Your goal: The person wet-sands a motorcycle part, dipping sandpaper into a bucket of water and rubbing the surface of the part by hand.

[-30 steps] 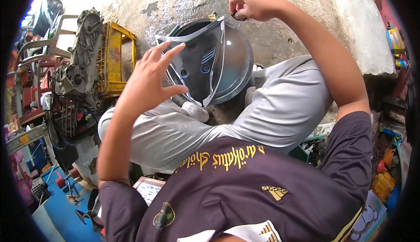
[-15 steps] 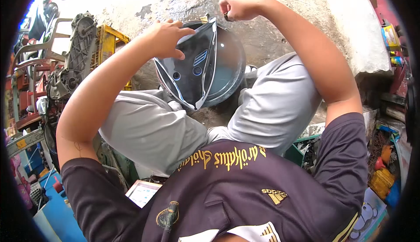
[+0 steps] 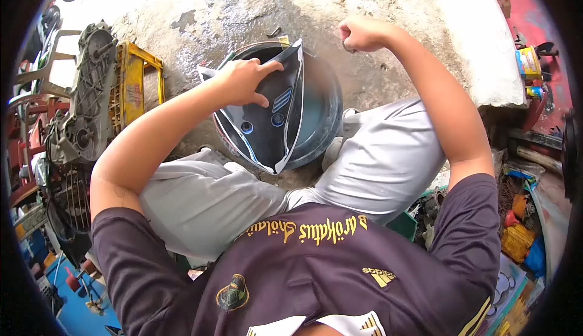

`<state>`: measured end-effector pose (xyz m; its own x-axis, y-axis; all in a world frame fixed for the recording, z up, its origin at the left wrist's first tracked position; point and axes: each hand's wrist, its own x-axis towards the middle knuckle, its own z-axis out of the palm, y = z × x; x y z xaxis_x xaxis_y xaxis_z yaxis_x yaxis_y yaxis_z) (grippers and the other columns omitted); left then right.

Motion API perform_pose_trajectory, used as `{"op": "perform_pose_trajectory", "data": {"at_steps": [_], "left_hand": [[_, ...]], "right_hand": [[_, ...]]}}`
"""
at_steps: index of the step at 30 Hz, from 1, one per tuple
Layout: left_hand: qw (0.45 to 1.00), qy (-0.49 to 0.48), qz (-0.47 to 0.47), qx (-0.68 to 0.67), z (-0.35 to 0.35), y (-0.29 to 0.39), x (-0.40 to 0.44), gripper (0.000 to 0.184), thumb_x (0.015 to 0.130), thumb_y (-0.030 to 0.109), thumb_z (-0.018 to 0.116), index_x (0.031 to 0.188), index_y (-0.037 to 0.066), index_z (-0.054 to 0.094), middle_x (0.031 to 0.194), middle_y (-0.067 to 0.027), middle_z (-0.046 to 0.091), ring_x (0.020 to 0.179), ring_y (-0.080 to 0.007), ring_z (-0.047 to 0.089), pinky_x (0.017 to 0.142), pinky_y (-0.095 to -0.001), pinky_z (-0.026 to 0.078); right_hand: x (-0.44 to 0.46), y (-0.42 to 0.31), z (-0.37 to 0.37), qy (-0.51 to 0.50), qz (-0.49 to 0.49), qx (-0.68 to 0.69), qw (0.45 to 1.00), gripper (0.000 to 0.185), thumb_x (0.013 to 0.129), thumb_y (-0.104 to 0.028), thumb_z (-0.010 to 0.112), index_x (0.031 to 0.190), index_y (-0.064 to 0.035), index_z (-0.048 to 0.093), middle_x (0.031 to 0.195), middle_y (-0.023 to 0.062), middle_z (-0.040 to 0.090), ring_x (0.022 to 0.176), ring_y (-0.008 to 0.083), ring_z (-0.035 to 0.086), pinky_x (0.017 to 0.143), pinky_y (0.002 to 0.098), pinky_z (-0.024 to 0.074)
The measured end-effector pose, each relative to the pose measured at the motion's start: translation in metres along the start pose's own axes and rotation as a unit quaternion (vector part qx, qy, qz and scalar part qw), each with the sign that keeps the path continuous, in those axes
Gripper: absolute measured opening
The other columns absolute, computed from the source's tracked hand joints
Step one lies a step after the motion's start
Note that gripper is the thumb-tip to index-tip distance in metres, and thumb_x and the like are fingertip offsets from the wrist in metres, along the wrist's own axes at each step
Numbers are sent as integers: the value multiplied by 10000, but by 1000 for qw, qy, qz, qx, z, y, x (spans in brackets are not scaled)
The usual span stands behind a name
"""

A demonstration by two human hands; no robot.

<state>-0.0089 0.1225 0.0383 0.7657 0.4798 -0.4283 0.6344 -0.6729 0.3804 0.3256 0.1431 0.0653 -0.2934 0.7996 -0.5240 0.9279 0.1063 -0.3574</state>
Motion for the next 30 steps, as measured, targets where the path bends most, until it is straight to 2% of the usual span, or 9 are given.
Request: {"op": "perform_pose_trajectory", "data": {"at_steps": [7, 13, 16, 19, 23, 25, 27, 29, 30], "left_hand": [[992, 51, 114, -23, -11, -20, 0, 795, 734, 358, 904, 1427, 182, 557, 1130, -191, 708, 1080, -392, 684, 948, -500, 527], [996, 35, 74, -20, -12, -48, -18, 831, 686, 319, 921, 1436, 228, 574, 1133, -171, 711, 1115, -391, 675, 966, -500, 527], [998, 37, 56, -11, -7, -52, -21, 855, 688, 316, 920, 1464, 254, 565, 1235, -161, 680, 1183, -382, 645, 1024, -502, 506], [998, 38, 47, -5, 0, -49, -23, 879, 695, 323, 916, 1494, 297, 551, 1436, -159, 580, 1328, -363, 557, 1111, -509, 454], [981, 118, 107, 114, 8, -45, -29, 846, 752, 322, 854, 1525, 209, 530, 1621, -140, 420, 1471, -335, 421, 1174, -518, 393], [976, 116, 124, 136, 10, -45, -31, 836, 773, 329, 827, 1533, 162, 522, 1655, -134, 383, 1497, -329, 391, 1181, -521, 382], [970, 122, 140, 159, 16, -48, -33, 822, 797, 350, 783, 1529, 88, 515, 1667, -124, 374, 1510, -326, 376, 1179, -513, 381], [965, 132, 141, 178, 22, -56, -33, 844, 810, 459, 765, 1540, 112, 520, 1691, -92, 350, 1508, -296, 386, 1148, -545, 400], [967, 133, 145, 160, 21, -55, -36, 908, 774, 465, 802, 1558, 125, 495, 1694, -101, 341, 1520, -330, 366, 1165, -545, 383]], "right_hand": [[-4, 15, 30, 20, 25, -60, 998, 157, 802, -58, 613, 931, -21, 695, 956, 226, 735, 947, 396, 701, 816, 476, 547], [-13, 5, 51, -17, 20, -28, 999, 232, 805, -51, 593, 1002, -5, 707, 1010, 237, 740, 987, 403, 705, 854, 466, 555], [-19, 1, 60, 80, -17, 29, 996, 281, 824, -66, 588, 1059, -7, 731, 1051, 235, 750, 1015, 392, 710, 892, 439, 562], [-25, -4, 60, 77, -10, 32, 996, 307, 837, -77, 576, 1083, -4, 743, 1066, 222, 760, 1024, 365, 717, 914, 413, 563], [-14, -30, 89, 61, -38, 109, 991, 290, 843, -80, 556, 1041, -4, 753, 1041, 201, 770, 982, 328, 733, 885, 416, 570], [12, -37, 128, -10, -8, 206, 979, 305, 827, -87, 569, 1049, -16, 766, 1034, 186, 778, 944, 300, 742, 856, 422, 576], [34, -43, 174, -70, 107, 257, 958, 334, 808, -89, 590, 1075, -36, 782, 1034, 185, 781, 922, 284, 745, 854, 423, 580], [56, -39, 226, -6, 148, 306, 940, 368, 803, -102, 620, 1128, -37, 780, 1057, 212, 778, 961, 323, 749, 897, 418, 575], [62, -50, 241, 82, 220, 303, 924, 380, 828, -118, 623, 1165, -20, 769, 1143, 246, 760, 1104, 378, 734, 968, 424, 561]]}}
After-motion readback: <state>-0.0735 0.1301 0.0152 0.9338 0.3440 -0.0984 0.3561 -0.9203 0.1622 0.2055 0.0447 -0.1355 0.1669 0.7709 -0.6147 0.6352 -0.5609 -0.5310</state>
